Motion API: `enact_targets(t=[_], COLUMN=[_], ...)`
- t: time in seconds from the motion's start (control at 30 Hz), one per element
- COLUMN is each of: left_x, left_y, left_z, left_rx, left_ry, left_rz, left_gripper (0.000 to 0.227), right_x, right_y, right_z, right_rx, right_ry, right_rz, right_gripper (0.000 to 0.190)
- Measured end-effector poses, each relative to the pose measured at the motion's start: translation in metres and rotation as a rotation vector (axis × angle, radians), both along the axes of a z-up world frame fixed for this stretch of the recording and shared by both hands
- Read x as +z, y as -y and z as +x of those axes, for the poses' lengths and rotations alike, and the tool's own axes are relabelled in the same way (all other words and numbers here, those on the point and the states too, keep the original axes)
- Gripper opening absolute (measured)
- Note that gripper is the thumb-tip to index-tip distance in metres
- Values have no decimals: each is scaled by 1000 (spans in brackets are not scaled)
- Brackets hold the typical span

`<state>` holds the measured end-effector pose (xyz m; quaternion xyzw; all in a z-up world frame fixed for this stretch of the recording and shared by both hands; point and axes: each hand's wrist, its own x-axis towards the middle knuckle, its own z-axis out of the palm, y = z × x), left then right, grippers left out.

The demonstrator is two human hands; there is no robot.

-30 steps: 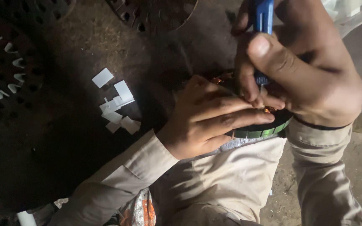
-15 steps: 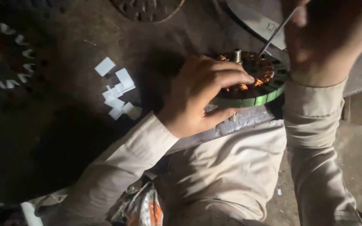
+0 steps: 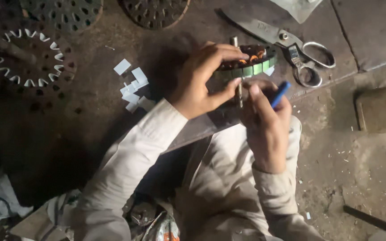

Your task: The person inserts small white insulating pieces into the slots of a motor stator and uses a screwdriver to press them into place. They repeatedly pick up pieces, place them into the stator, and adjust them with the tool.

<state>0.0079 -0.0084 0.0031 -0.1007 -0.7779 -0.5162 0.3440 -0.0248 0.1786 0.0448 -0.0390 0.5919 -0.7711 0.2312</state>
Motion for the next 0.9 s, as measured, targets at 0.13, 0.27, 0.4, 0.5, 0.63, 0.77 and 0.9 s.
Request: enact_targets(t=[0.13,0.27,0.4,0.5,0.63,0.77,0.9], left_x=[0,-1,-1,-1,-1,0,0], left_y=[-2,-3,-3,-1,-1,0,-1], left_z=[-1,-2,-3,-4,-5,-7,-5], left_rx=[-5,2,-4,5,7,9,16], left_ry=[-8,-13,-11,-26,-30,-28,-36], left_rz=[33,30,31,-8,-12,-26,-33], left_gripper=[36,36,35,36,35,36,34], right_x=[3,10,5,1,0,0,-4], right_y=[14,19,25,28,25,25,28], right_z=[-8,-8,-7,-12,-21,-27,-19], right_rx=[21,69,-50,-114,-50,16,-24], right_ry=[107,271,360,440,589,679,527], right_rz=[-119,-187,-212,-277,-476,-571,-477], right_gripper=[9,16,15,13,19,19,19])
